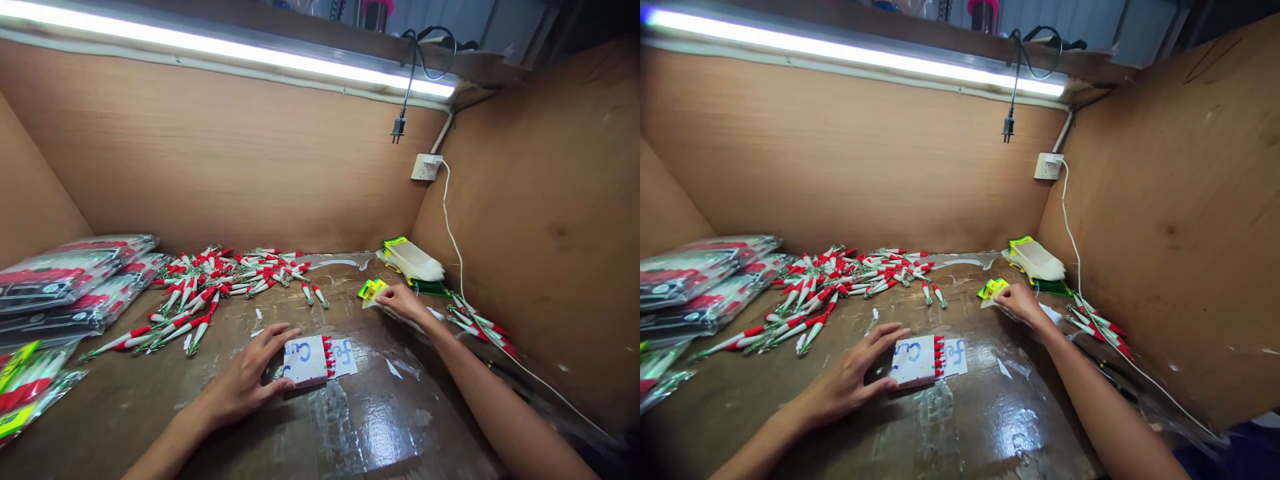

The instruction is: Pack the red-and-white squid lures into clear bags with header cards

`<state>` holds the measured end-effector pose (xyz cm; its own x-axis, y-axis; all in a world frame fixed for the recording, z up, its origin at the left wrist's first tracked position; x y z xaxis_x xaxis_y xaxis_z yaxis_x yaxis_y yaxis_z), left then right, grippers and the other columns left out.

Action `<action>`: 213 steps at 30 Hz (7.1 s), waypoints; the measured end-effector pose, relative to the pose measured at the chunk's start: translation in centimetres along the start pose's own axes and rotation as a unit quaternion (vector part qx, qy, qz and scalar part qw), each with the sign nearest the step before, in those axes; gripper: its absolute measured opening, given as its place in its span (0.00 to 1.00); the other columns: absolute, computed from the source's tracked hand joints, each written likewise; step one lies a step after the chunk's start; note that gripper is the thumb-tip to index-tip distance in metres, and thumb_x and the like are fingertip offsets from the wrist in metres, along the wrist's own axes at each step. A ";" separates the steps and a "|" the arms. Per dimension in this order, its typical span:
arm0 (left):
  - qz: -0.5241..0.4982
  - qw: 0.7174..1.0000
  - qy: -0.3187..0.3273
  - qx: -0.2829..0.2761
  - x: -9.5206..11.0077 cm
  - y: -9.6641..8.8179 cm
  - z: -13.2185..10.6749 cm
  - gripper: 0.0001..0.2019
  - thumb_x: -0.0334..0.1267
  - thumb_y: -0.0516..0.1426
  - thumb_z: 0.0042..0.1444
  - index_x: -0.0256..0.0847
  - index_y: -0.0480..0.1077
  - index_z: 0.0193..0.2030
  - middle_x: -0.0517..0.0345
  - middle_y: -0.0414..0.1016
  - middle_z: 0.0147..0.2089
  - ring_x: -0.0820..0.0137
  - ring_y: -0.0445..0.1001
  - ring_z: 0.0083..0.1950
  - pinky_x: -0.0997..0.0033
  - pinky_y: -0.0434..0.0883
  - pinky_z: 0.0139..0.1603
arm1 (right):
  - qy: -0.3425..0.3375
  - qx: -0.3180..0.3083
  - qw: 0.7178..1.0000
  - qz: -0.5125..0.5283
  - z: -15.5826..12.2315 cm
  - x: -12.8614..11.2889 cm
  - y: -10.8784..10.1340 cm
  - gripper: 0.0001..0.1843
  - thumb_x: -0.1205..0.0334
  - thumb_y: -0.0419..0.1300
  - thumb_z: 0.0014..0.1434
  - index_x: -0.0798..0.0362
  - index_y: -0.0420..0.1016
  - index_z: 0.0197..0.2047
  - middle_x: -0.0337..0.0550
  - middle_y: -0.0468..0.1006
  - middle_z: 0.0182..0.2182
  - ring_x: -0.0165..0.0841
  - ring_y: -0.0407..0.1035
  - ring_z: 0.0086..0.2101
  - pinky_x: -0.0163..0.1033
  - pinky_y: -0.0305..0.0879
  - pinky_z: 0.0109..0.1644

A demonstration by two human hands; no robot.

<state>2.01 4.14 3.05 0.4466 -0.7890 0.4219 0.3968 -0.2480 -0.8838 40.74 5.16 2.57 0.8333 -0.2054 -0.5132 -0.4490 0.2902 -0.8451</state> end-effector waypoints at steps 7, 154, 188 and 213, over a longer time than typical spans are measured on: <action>-0.076 0.991 0.019 0.110 2.5 -2.4 0.5 0.38 0.45 0.62 0.60 0.53 0.49 0.73 0.49 0.56 0.72 0.54 0.59 0.70 0.46 0.59 0.69 | -0.091 -0.023 0.986 0.136 -2.9 -6.2 -2.4 0.23 0.48 0.55 0.61 0.57 0.83 0.32 0.45 0.81 0.27 0.34 0.72 0.28 0.35 0.63 0.32; 0.134 0.981 -0.136 0.034 6.6 3.3 -4.3 0.15 0.34 0.52 0.62 0.44 0.63 0.55 0.50 0.74 0.49 0.57 0.74 0.48 0.56 0.75 0.48 | -0.249 -0.203 0.942 0.099 -17.3 -10.8 5.3 0.49 0.67 0.60 0.49 0.45 0.49 0.73 0.48 0.61 0.66 0.46 0.57 0.63 0.54 0.54 0.68; 0.026 0.956 -0.145 0.254 7.6 5.2 -8.0 0.14 0.29 0.52 0.65 0.46 0.71 0.52 0.53 0.78 0.54 0.61 0.77 0.55 0.55 0.78 0.57 | -0.180 -0.265 0.934 0.161 -17.4 -8.5 5.1 0.50 0.63 0.63 0.51 0.43 0.46 0.73 0.48 0.55 0.70 0.51 0.53 0.66 0.58 0.52 0.68; 0.093 0.970 -0.054 0.220 10.8 5.3 -5.9 0.17 0.26 0.53 0.64 0.44 0.71 0.57 0.51 0.75 0.59 0.58 0.74 0.60 0.51 0.74 0.61 | -0.322 -0.228 0.918 0.030 -19.6 -12.2 5.9 0.52 0.61 0.62 0.54 0.43 0.37 0.75 0.45 0.41 0.74 0.48 0.43 0.70 0.57 0.46 0.71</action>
<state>4.24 -9.01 1.77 0.6143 -0.7282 0.3039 0.5950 0.1745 -0.7846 21.54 -8.95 0.91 0.7550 0.4355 -0.4902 -0.4662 -0.1693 -0.8684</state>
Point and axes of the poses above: each hand's wrist, its own z-axis towards the middle knuckle, its own y-axis out of the palm, x = y × z, the point moved 8 cm from there along z, towards the middle knuckle
